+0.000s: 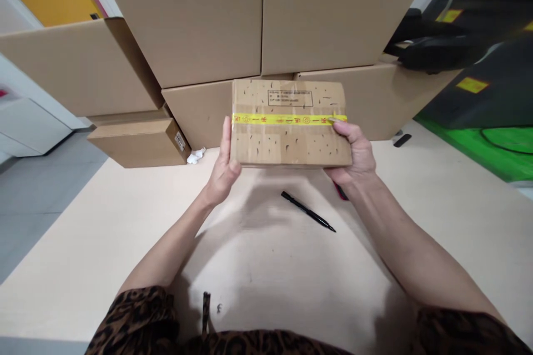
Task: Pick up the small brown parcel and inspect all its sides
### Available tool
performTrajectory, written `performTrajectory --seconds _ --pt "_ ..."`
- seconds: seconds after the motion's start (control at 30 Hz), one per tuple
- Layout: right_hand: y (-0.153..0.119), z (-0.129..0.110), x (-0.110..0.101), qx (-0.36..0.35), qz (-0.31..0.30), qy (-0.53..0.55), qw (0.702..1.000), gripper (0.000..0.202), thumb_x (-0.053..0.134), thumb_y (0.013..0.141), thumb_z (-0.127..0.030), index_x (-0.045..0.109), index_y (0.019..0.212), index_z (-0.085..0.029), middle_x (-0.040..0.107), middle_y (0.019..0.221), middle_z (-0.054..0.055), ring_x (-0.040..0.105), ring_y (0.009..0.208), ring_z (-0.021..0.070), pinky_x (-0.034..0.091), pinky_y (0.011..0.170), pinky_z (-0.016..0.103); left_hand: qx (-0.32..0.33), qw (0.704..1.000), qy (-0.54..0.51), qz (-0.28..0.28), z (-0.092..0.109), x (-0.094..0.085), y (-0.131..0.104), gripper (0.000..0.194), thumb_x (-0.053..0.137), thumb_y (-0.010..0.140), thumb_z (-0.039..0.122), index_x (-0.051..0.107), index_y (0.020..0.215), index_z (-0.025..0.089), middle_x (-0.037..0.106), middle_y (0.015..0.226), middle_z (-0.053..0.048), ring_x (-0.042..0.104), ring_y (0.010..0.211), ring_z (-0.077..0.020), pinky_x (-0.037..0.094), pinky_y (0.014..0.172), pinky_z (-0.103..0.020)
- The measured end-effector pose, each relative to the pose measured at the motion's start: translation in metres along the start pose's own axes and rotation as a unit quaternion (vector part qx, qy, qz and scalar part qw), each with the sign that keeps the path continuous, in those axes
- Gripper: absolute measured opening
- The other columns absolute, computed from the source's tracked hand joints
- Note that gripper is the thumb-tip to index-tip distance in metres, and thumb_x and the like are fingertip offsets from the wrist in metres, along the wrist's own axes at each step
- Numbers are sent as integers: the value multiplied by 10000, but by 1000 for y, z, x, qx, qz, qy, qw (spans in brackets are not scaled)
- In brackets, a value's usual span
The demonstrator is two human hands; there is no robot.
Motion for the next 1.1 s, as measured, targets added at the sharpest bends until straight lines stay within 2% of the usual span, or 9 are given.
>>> performTrajectory --seconds 0.1,0.2,0.37,0.5,0.63,0.77,0.9,1.0,1.1 --pt "0 4 2 24 24 12 999 357 840 640 -546 714 912 -352 859 1182 23 717 1363 437 697 990 662 38 997 62 10 4 3 -1 1082 682 902 837 277 1775 344 414 1822 -66 186 1767 -330 135 1445 -501" --pt "-2 8 5 19 6 -3 1000 413 856 676 -595 758 1002 -360 862 1210 26 722 1365 426 689 1017 644 7 997 44 59 -2 3 2 991 678 955 768 296 1769 352 475 1787 -72 299 1733 -325 223 1424 -493" --pt "-2 13 4 -93 -94 -54 990 532 684 852 -817 761 1225 -445 794 1430 -51 636 1499 354 616 1128 616 -5 987 -61 146 -11 -4 11 955 831 827 760 535 1635 347 575 1709 -68 351 1708 -335 254 1410 -471" --pt "-6 16 2 -133 -114 -78 981 560 714 877 -786 694 1375 -529 650 1629 -114 421 1673 315 518 1243 625 -92 953 -207 201 -14 -8 16 574 837 816 552 739 1333 324 701 1570 -19 435 1656 -325 402 1340 -457" --pt "-9 15 1 -160 -106 -47 980 692 753 852 -763 577 1490 -564 562 1712 -100 297 1729 332 488 1262 664 -194 899 -331 211 -9 -3 15 223 640 919 417 763 1045 281 840 1221 -3 640 1463 -289 534 1224 -467" --pt "-4 15 2 -167 -133 -45 976 902 817 704 -863 540 1511 -569 555 1717 -62 375 1690 375 507 1236 667 -299 849 -403 165 -1 8 10 314 535 962 478 737 976 238 850 1042 -64 752 1289 -339 585 1136 -571" --pt "4 15 -1 -146 -136 -51 979 1006 943 518 -828 655 1410 -465 746 1503 22 550 1570 396 521 1235 641 -395 803 -440 72 -2 17 3 398 506 967 535 725 987 204 855 1089 -125 785 1229 -386 581 1107 -641" --pt "7 14 -8 -117 -143 -50 982 1046 1016 378 -753 719 1318 -402 855 1245 50 703 1395 432 584 1167 651 -433 771 -467 -6 -5 20 0 470 473 999 539 745 1111 173 858 1106 -147 817 1131 -373 578 1096 -641" --pt "7 13 -14 -101 -130 -55 985 999 1037 322 -700 756 1226 -382 877 1138 41 788 1240 442 642 1088 649 -446 753 -480 -65 -5 20 -2 604 418 1043 593 727 1293 138 851 1159 -177 828 1064 -358 593 1061 -609"
Point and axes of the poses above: each hand's wrist, its own y-axis towards the middle knuckle, its own x-axis out of the palm, z = x × y, the point moved 2 cm from there along y, towards the middle knuckle
